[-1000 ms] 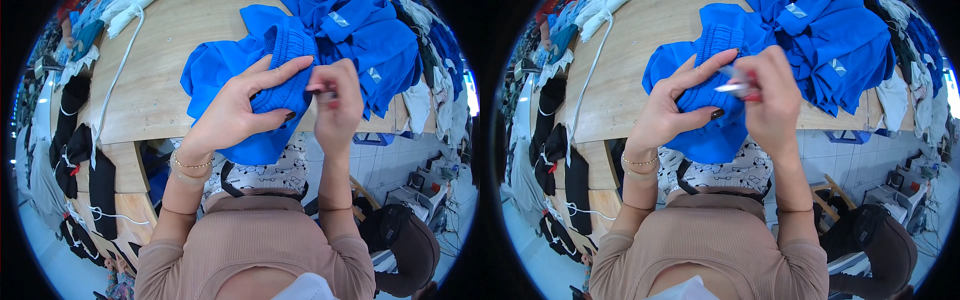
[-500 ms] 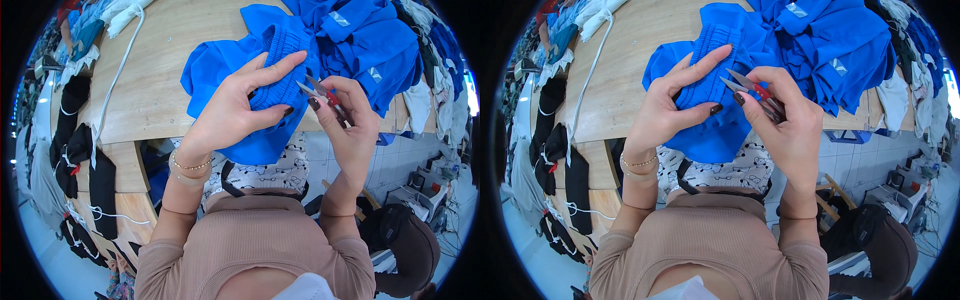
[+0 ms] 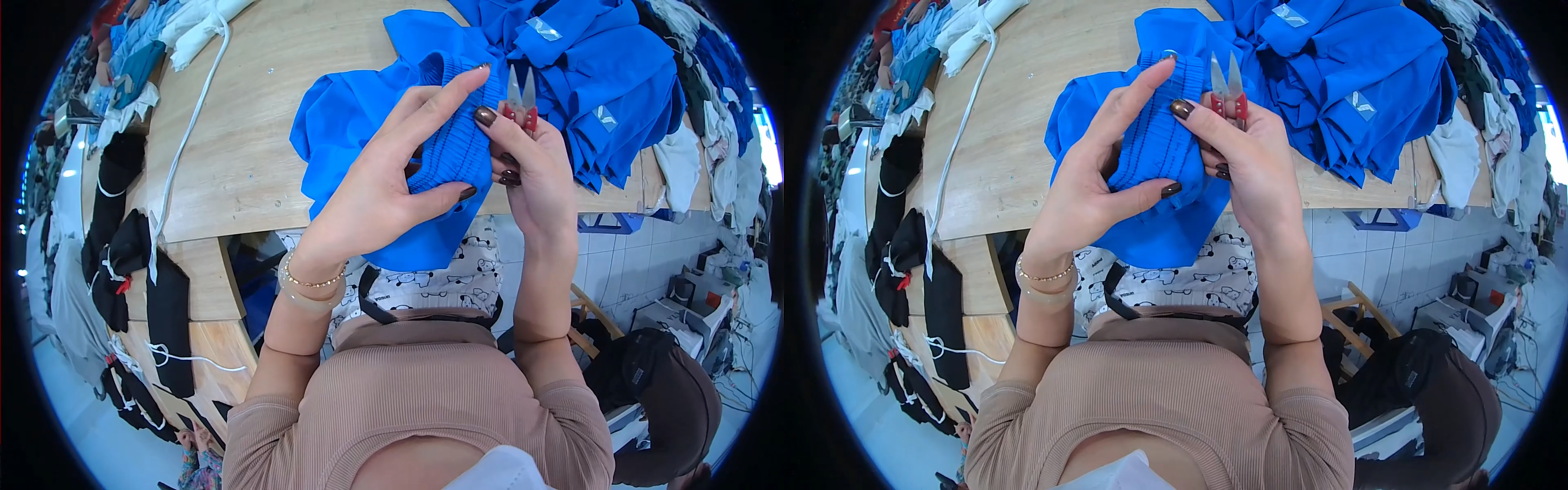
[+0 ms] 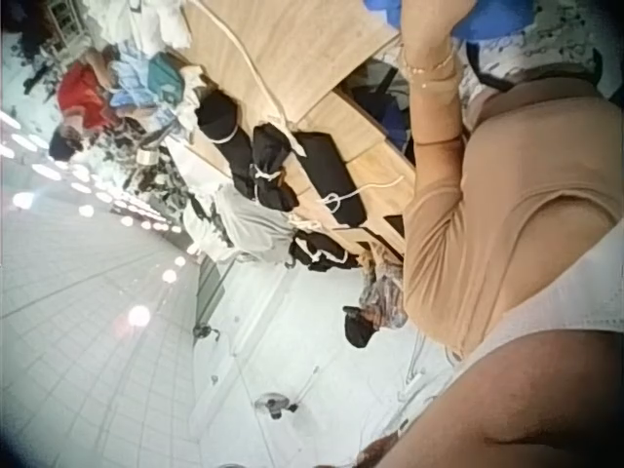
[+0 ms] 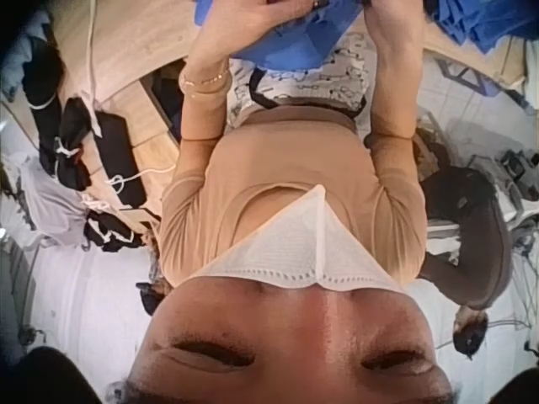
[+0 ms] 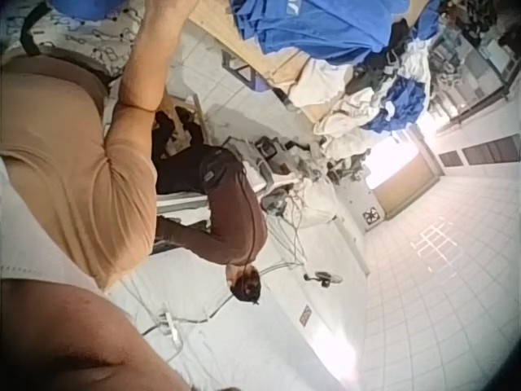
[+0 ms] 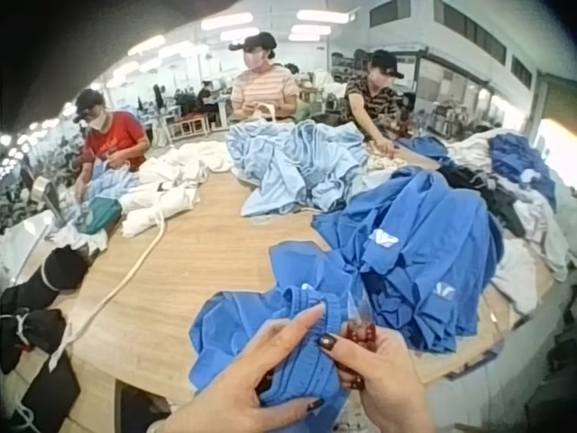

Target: Trimming excess threads and labels from blue athletic shorts using thread snips.

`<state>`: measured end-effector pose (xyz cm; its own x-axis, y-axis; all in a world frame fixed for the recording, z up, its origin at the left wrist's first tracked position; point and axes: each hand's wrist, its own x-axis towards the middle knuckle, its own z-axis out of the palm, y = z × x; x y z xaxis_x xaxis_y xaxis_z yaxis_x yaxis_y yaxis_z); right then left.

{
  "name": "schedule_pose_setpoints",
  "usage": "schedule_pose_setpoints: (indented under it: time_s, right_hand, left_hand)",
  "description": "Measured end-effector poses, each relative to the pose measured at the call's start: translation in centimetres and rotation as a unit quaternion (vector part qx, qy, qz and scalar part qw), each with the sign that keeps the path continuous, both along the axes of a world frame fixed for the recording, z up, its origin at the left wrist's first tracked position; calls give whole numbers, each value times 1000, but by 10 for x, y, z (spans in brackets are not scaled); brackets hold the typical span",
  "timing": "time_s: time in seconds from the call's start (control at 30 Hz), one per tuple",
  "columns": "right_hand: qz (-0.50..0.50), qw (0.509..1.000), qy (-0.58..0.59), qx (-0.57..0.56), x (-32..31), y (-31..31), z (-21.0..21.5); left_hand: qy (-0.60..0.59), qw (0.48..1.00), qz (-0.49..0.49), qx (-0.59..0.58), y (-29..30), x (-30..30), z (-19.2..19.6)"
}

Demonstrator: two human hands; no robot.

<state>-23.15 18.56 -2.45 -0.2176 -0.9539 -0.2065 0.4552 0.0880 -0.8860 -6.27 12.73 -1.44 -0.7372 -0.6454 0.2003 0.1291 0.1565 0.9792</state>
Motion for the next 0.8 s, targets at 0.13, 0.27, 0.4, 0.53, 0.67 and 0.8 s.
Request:
schedule_pose_setpoints:
  time_s: [0.13,0.27,0.4,0.53,0.67,0.8]
  right_hand:
    - [-44,997,42,-37,4,-2,2]
    - [-58,995,79,-11,6,-5,1]
    - [-40,991,125,0,5,-4,4]
    - [-67,971,219,-74,2,3,9]
    - [-74,944,307,-95,-8,23,22]
    - [-60,895,440,-48,-5,34,30]
  left_hand:
    - [-13,999,46,4,0,1,-3]
    - [-52,998,-9,-43,-4,4,-4]
    - [-78,997,20,-2,-2,1,-3]
    - [-27,998,51,-27,-3,1,-6]
    - [7,997,58,-60,-7,0,-12]
    - [17,995,55,-80,-6,-1,-13]
